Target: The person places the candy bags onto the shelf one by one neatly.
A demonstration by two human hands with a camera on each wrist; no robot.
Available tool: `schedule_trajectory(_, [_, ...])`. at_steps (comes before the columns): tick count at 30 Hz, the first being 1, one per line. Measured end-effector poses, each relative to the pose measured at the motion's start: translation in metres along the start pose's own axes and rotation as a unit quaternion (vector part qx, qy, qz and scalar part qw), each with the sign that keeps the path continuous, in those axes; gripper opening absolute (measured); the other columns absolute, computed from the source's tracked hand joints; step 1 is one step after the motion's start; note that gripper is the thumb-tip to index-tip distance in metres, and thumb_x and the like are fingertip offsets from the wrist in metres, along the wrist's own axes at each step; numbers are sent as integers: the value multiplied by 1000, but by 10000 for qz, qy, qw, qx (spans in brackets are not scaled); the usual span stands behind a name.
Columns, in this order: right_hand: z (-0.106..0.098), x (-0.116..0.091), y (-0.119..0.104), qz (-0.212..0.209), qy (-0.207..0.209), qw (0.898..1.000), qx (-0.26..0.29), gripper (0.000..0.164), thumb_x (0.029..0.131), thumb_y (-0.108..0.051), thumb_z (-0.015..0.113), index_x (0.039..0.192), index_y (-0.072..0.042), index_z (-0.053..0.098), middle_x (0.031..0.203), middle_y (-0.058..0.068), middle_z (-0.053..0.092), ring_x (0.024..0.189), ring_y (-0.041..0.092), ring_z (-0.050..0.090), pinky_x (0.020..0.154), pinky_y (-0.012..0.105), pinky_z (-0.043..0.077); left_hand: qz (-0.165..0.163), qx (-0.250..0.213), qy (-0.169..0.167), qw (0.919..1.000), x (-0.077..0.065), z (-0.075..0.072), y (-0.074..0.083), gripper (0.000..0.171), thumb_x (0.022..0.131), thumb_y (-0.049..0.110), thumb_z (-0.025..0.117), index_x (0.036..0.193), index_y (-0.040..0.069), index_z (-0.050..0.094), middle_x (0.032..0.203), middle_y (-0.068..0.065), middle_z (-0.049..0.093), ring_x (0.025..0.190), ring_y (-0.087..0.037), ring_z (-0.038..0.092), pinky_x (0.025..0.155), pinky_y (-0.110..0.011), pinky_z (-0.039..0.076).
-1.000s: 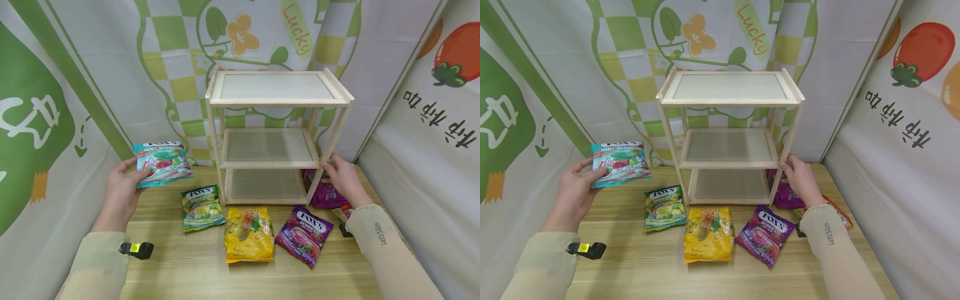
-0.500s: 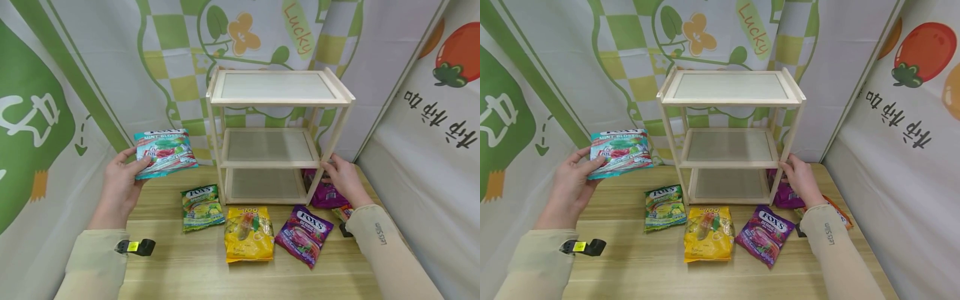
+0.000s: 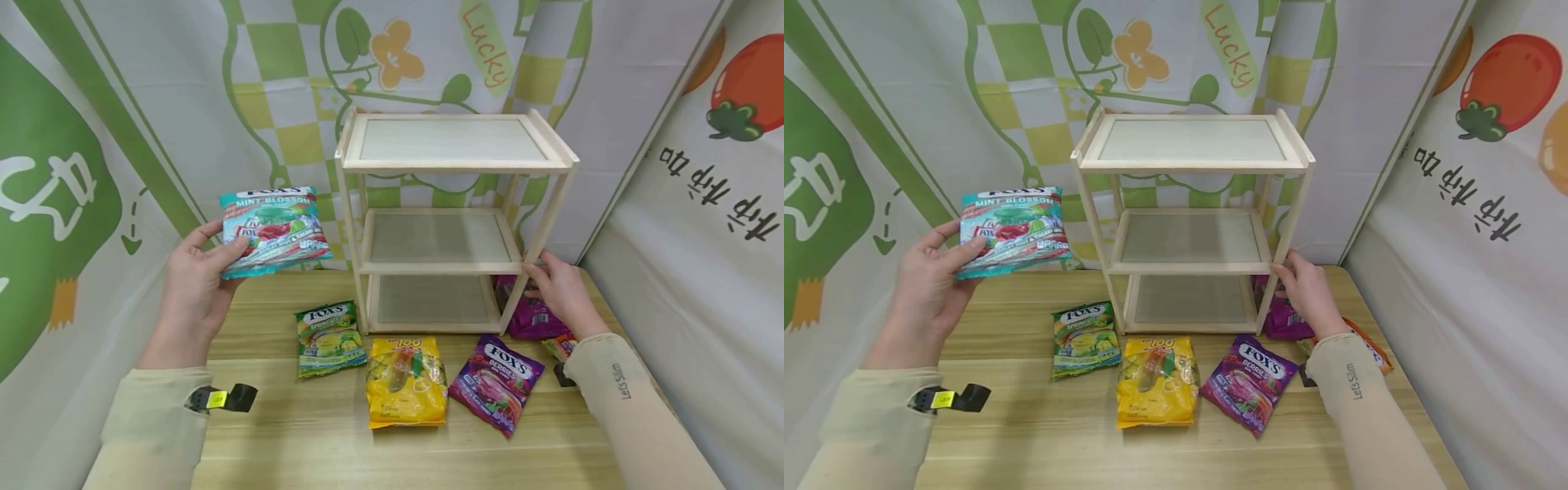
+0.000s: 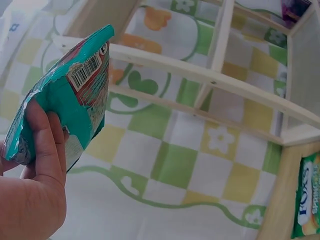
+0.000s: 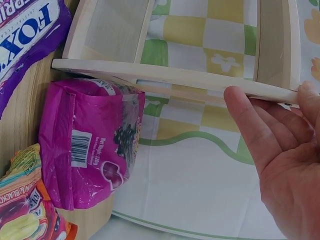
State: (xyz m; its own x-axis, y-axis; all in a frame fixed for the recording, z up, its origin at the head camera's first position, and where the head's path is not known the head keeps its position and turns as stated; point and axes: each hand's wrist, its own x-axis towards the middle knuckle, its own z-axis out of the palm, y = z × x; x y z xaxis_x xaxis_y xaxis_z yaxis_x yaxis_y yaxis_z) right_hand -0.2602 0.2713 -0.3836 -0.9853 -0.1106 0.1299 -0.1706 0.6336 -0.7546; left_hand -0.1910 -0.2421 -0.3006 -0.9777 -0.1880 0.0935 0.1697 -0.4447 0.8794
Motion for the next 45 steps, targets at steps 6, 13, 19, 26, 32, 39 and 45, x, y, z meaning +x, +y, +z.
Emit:
schedule_trajectory(6, [2, 1, -1, -52, 26, 9999, 106, 40, 111, -26, 42, 137, 4, 50, 128, 38, 59, 105, 49, 68, 74, 32, 63, 338, -211, -129, 9991, -4, 12, 9, 52, 91, 0, 73, 137, 3, 49, 99, -13, 78, 83, -20, 77, 79, -30, 62])
schedule_trajectory(13, [1, 0, 0, -43, 74, 9999, 127, 40, 111, -27, 43, 135, 4, 51, 127, 37, 60, 106, 49, 68, 73, 31, 63, 509, -411, -300, 9974, -6, 23, 17, 50, 91, -2, 72, 136, 1, 49, 99, -16, 78, 83, -22, 77, 79, -31, 62])
schedule_trajectory(19, [2, -1, 1, -77, 95, 9999, 109, 39, 111, -26, 43, 135, 4, 51, 126, 37, 61, 106, 49, 68, 73, 31, 63, 672, -514, -342, 9958, -7, 28, 22, 52, 92, -2, 72, 138, 2, 49, 105, -18, 77, 86, -24, 77, 79, -31, 61])
schedule_trajectory(26, [2, -1, 1, -101, 106, 9999, 28, 39, 111, -26, 43, 134, 4, 52, 126, 37, 61, 105, 49, 68, 72, 32, 63, 761, -741, -416, 9935, -6, 36, 27, 51, 92, -4, 71, 138, 1, 50, 105, -20, 76, 85, -26, 77, 78, -33, 62])
schedule_trajectory(32, [2, 0, 1, -106, 125, 9999, 8, 39, 111, -26, 43, 134, 4, 52, 126, 37, 61, 104, 48, 69, 72, 32, 63, 859, -969, -545, 9901, -4, 44, 29, 48, 92, -6, 69, 136, -1, 52, 105, -22, 76, 84, -26, 77, 79, -33, 62])
schedule_trajectory(39, [3, 0, 1, -124, 97, 9999, 56, 39, 111, -26, 44, 134, 4, 52, 126, 37, 61, 104, 48, 69, 73, 32, 63, 947, -1106, -665, 9871, -3, 53, 32, 48, 92, -7, 69, 137, -2, 53, 106, -24, 75, 84, -27, 77, 79, -33, 62])
schedule_trajectory(45, [3, 0, 1, -99, 67, 9999, 91, 40, 111, -26, 44, 136, 4, 51, 127, 38, 60, 105, 49, 68, 74, 33, 63, 985, -1331, -780, 9831, -1, 62, 32, 47, 92, -8, 68, 137, -5, 54, 103, -24, 75, 81, -27, 77, 77, -32, 63])
